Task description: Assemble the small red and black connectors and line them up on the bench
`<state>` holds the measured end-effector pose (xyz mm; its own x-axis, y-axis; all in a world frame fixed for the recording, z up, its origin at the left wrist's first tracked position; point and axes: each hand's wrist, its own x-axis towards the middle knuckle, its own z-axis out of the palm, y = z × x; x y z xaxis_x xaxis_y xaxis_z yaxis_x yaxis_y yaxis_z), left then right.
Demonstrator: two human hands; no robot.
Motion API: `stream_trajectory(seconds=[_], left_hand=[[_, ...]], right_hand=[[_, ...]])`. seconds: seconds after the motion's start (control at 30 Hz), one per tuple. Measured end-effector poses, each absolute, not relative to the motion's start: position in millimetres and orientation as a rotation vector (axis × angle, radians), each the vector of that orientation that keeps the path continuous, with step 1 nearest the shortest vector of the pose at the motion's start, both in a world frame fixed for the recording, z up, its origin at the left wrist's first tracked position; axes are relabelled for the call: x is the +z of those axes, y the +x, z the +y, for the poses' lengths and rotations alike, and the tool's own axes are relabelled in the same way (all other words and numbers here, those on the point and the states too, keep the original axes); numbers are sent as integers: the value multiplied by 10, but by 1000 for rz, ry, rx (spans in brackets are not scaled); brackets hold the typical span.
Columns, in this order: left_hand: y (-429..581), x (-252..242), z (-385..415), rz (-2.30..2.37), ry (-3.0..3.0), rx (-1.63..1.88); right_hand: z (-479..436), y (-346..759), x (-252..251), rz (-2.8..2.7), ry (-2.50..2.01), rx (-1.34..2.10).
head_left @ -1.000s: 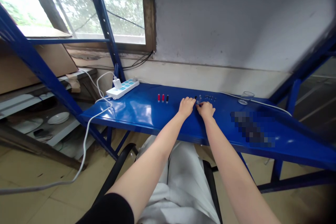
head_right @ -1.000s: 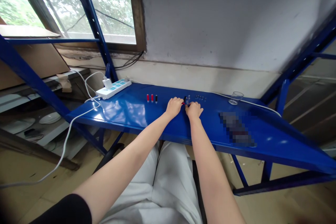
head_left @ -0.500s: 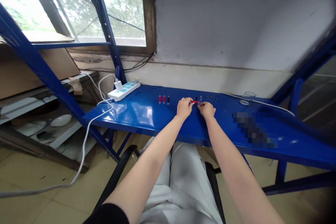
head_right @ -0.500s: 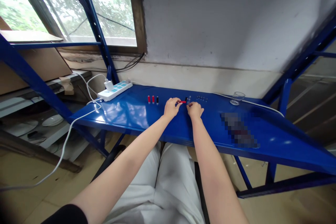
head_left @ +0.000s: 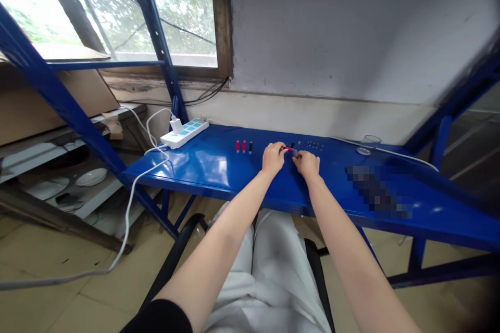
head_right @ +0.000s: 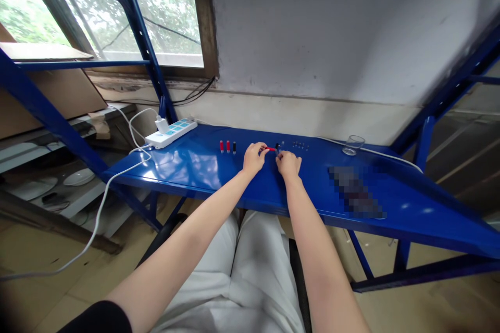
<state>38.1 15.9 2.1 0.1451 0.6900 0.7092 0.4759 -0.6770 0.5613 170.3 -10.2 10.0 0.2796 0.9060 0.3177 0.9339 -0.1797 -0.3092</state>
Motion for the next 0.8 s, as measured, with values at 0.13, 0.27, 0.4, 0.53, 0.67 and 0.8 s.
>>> stream_trajectory(seconds=[0.13, 0.27, 0.4, 0.53, 0.67, 0.8], left_hand=[[388, 6, 169, 1153, 2213, 1538], [391, 2, 167, 1171, 2210, 1514], [392, 6, 156, 1171, 2216, 1502], [400, 23, 121, 1129, 2279, 1389], [402, 38, 91, 1128, 2315, 1267], [401, 28, 102, 1169, 2289, 1259]], right_hand=[[-102, 1696, 106, -1651, -2132, -85], [-110, 1688, 100, -1703, -2120, -150], [-135, 1667, 105, -1734, -2101, -198], [-164, 1638, 119, -1720, -2060, -172], [-171, 1624, 109, -1711, -2021, -153], [-156, 1627, 74, -1726, -1969, -157]])
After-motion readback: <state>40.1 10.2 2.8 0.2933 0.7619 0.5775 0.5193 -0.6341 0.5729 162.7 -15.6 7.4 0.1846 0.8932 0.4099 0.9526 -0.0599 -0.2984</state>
